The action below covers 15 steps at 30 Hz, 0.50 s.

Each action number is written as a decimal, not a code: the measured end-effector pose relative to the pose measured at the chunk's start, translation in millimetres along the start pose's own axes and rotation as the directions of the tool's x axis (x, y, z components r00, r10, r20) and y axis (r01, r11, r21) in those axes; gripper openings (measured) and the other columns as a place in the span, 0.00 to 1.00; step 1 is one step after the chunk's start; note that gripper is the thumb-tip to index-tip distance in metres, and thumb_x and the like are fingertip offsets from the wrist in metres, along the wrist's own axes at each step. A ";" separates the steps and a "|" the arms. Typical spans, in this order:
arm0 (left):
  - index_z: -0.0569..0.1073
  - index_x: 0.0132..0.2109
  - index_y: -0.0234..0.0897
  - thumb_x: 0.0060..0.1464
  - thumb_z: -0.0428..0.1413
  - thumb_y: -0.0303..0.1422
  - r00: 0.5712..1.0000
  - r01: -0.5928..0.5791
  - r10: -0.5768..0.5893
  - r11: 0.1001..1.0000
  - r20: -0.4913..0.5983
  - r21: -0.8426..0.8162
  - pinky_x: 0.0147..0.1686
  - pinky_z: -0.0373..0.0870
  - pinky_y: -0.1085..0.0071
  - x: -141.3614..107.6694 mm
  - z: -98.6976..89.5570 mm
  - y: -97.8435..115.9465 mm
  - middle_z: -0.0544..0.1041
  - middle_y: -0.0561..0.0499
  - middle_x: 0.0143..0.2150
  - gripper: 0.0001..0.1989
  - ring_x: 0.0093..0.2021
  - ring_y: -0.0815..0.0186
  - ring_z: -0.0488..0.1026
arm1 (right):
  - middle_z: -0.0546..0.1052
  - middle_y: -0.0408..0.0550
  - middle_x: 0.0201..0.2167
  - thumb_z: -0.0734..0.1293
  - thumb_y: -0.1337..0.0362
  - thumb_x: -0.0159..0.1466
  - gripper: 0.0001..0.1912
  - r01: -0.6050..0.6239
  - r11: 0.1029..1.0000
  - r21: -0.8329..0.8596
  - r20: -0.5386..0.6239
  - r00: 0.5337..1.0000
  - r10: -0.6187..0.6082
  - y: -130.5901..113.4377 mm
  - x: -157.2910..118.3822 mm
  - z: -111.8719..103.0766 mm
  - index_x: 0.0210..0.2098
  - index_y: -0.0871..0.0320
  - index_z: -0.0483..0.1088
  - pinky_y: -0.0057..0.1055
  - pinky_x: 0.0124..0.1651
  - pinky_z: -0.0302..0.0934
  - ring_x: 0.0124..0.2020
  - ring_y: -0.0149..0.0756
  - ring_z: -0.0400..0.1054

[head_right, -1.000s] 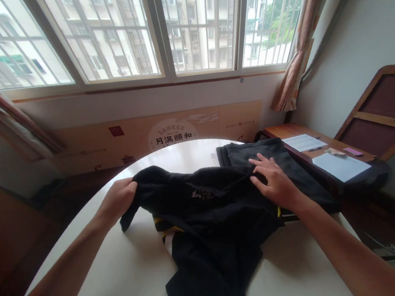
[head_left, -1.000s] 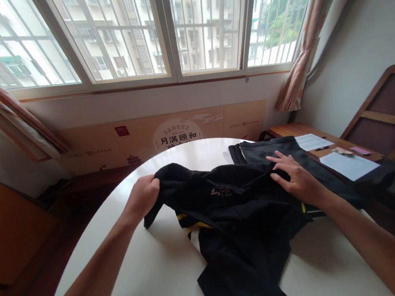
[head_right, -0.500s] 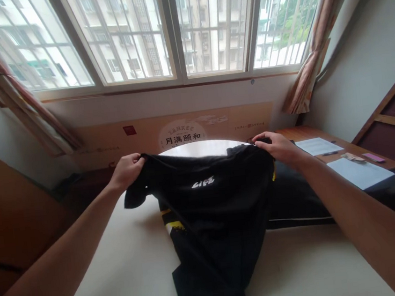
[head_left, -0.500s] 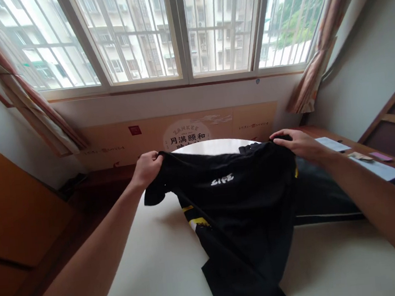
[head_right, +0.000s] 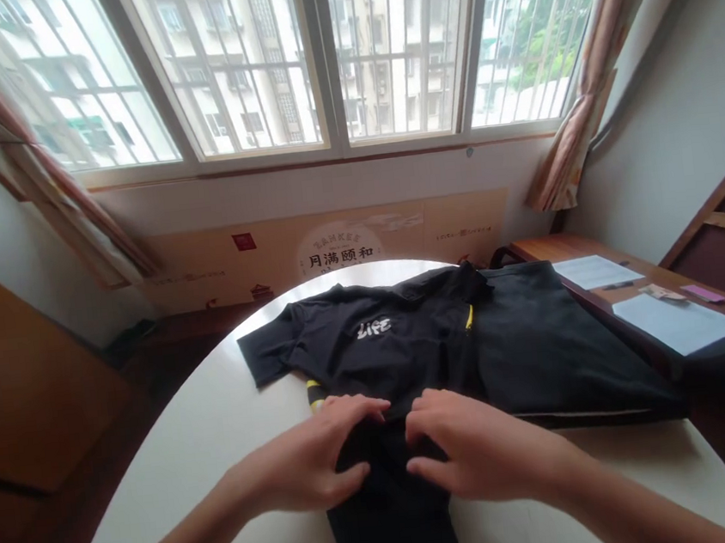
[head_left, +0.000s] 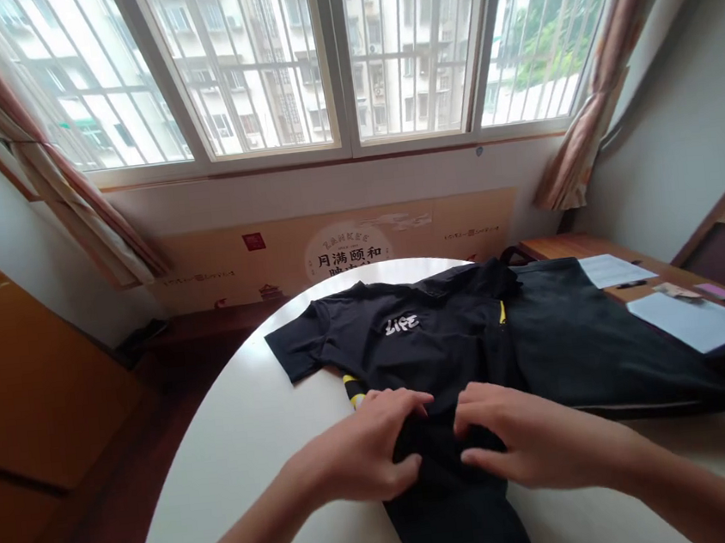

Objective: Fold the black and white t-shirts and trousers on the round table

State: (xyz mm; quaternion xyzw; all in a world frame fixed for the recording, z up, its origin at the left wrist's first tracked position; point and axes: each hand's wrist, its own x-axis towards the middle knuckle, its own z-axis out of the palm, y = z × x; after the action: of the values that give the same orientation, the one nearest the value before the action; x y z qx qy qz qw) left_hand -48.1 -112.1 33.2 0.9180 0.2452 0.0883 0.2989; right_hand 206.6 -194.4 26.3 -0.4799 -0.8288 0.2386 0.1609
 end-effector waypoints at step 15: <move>0.61 0.23 0.39 0.34 0.45 0.28 0.950 0.048 -0.145 0.943 -0.278 -0.329 0.32 0.57 0.67 -20.5 -66.3 -59.2 0.65 0.52 0.27 0.03 0.31 0.66 0.62 | 0.77 0.46 0.42 0.72 0.70 0.61 0.05 -0.013 1.000 0.000 0.039 0.999 0.013 -2.8 -16.0 -9.6 0.31 0.55 0.73 0.32 0.47 0.64 0.42 0.38 0.73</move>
State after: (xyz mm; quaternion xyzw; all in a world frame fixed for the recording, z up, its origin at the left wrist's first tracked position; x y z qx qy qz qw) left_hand -109.8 -47.3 51.2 0.8206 0.3151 0.2491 0.4065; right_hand 217.2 -207.2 35.3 -0.4804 -0.8287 0.2488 0.1432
